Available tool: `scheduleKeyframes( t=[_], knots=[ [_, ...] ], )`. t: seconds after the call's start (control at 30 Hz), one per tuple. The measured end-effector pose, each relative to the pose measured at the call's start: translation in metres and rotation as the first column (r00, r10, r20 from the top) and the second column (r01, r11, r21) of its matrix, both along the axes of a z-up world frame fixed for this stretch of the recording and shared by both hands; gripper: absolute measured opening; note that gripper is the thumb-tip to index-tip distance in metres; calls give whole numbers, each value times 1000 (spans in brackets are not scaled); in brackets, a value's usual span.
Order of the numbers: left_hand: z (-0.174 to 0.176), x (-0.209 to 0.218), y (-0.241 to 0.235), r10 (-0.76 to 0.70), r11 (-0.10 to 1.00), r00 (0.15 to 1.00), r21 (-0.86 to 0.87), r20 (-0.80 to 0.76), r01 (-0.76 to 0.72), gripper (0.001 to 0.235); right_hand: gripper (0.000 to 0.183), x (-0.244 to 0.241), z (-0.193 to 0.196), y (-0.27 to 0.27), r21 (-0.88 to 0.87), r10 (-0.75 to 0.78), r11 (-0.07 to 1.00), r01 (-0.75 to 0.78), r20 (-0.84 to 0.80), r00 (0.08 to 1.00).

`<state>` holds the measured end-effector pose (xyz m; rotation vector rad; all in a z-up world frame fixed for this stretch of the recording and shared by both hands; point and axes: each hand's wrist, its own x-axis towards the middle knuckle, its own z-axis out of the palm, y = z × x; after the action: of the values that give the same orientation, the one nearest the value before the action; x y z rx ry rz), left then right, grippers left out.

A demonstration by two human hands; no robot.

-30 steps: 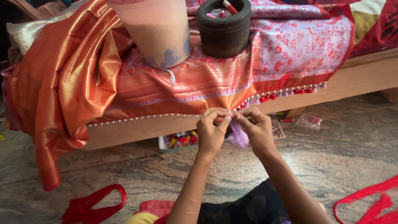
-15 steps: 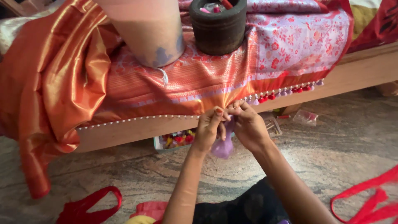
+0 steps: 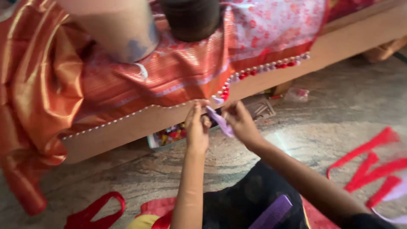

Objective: Tying decorative tassels onto the border of a saree.

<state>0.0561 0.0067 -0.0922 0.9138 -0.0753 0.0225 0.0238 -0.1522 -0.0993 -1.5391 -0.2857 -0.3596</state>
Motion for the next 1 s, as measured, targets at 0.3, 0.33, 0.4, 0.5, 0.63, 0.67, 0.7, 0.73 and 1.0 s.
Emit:
scheduleKeyframes(
  t=[0.3, 0.33, 0.4, 0.5, 0.63, 0.67, 0.7, 0.73, 1.0],
  knots=[
    [-12, -6, -4, 206, 436, 868, 752, 452, -495, 34, 30, -280, -264, -128, -412, 299, -136, -901, -884, 359],
    [-6, -8, -7, 196, 436, 873, 758, 447, -486, 34, 30, -294, -269, -121, -406, 300, -126, -905, -885, 355],
    [7, -12, -16, 205, 146, 788, 778, 581, -611, 28, 27, -322, -278, -111, -658, 410, -306, -687, -743, 529],
    [40, -26, -28, 216, 67, 787, 795, 578, -603, 28, 29, -336, -248, -104, -699, 376, -233, -676, -706, 600],
    [31, -27, -31, 166, 11, 742, 751, 649, -660, 23, 20, -345, -217, -128, -593, 241, -208, -778, -802, 546],
    [27, -30, -30, 140, 14, 717, 723, 683, -691, 20, 25, -345, -204, -137, -652, 308, -184, -736, -749, 586],
    [23, -31, -28, 114, 18, 689, 692, 715, -721, 18, 50, -345, -191, -145, -706, 373, -156, -690, -689, 621],
    [18, -31, -25, 122, 18, 688, 692, 715, -722, 18, 50, -339, -165, -148, -706, 372, -163, -689, -691, 620],
    [-8, -24, 7, 231, 656, 951, 688, 207, -309, 19, 32, -264, -41, -179, -246, 532, 342, -907, -745, 403]
  ],
)
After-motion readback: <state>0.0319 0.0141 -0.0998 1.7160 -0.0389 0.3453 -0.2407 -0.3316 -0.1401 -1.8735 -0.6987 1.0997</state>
